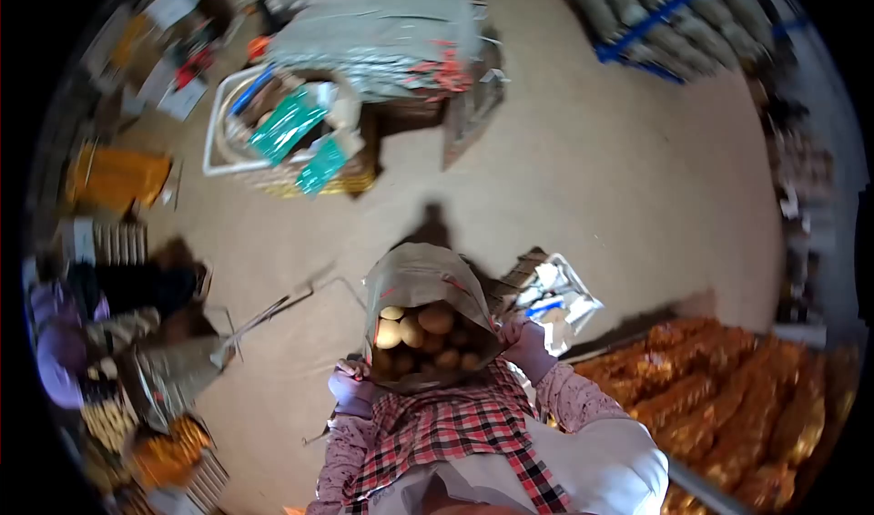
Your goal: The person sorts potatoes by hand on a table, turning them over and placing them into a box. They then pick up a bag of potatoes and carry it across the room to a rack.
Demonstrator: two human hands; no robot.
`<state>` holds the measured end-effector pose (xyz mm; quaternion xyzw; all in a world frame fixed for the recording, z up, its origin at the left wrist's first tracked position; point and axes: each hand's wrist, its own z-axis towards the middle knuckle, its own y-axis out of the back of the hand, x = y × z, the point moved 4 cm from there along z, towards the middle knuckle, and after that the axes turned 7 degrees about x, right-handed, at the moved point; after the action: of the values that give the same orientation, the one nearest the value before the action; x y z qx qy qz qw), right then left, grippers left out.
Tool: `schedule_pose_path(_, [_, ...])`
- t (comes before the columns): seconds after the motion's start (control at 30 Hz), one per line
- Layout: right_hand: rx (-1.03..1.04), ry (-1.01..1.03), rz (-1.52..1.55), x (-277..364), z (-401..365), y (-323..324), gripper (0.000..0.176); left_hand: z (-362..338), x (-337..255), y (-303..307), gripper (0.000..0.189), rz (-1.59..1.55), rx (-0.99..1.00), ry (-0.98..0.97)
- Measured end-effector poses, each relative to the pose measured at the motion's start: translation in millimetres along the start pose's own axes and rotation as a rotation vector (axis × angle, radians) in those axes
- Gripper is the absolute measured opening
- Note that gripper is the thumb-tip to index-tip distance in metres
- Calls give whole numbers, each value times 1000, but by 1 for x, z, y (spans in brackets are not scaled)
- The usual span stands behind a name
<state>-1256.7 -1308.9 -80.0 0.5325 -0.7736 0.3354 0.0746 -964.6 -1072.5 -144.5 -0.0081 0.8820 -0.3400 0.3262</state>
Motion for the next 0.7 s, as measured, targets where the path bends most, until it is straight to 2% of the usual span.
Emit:
schedule_pose_path(0.03, [-61, 39, 36, 13, -8, 23, 35, 4, 18, -21, 25, -83, -19, 68])
schedule_pose_path(0.1, [-135, 97, 96, 47, -19, 48, 36, 34, 32, -75, 23, 324, 243, -19])
schedule_pose_path(0.17, [-19, 232, 204, 61, -12, 87, 33, 59, 48, -146, 22, 701, 461, -112])
schedule_pose_path(0.2, [-11, 342, -110, 69, -19, 93, 30, 66, 55, -186, 22, 863, 563, -154])
schedule_pose_path(0.27, [-141, 576, -757, 85, -36, 106, 24, 74, 62, -273, 19, 1274, 793, -267])
schedule_pose_path(0.33, [-237, 463, -205, 95, -40, 109, 27, 116, 98, -293, 17, 490, 667, 179])
schedule_pose_path(0.37, [-310, 445, 77, 99, -43, 110, 29, 120, 116, -307, 17, 261, 609, 372])
schedule_pose_path(0.4, [-312, 424, 342, 92, -36, 121, 30, 127, 128, -336, 17, 453, 717, 317])
schedule_pose_path(0.43, [-304, 449, 457, 87, -28, 127, 30, 135, 141, -365, 17, 641, 818, 243])
schedule_pose_path(0.5, [-288, 500, 686, 78, -11, 141, 29, 171, 184, -399, 17, 683, 1012, 305])
schedule_pose_path(0.6, [-384, 674, 828, 93, 2, 118, 26, 229, 247, -450, 24, 1145, 1287, 172])
schedule_pose_path(0.67, [-624, 644, 125, 78, 51, 137, 24, 234, 280, -518, 19, 1089, 1373, 251])
schedule_pose_path(0.7, [-611, 577, 226, 98, 63, 124, 23, 234, 293, -551, 19, 1078, 1401, 284])
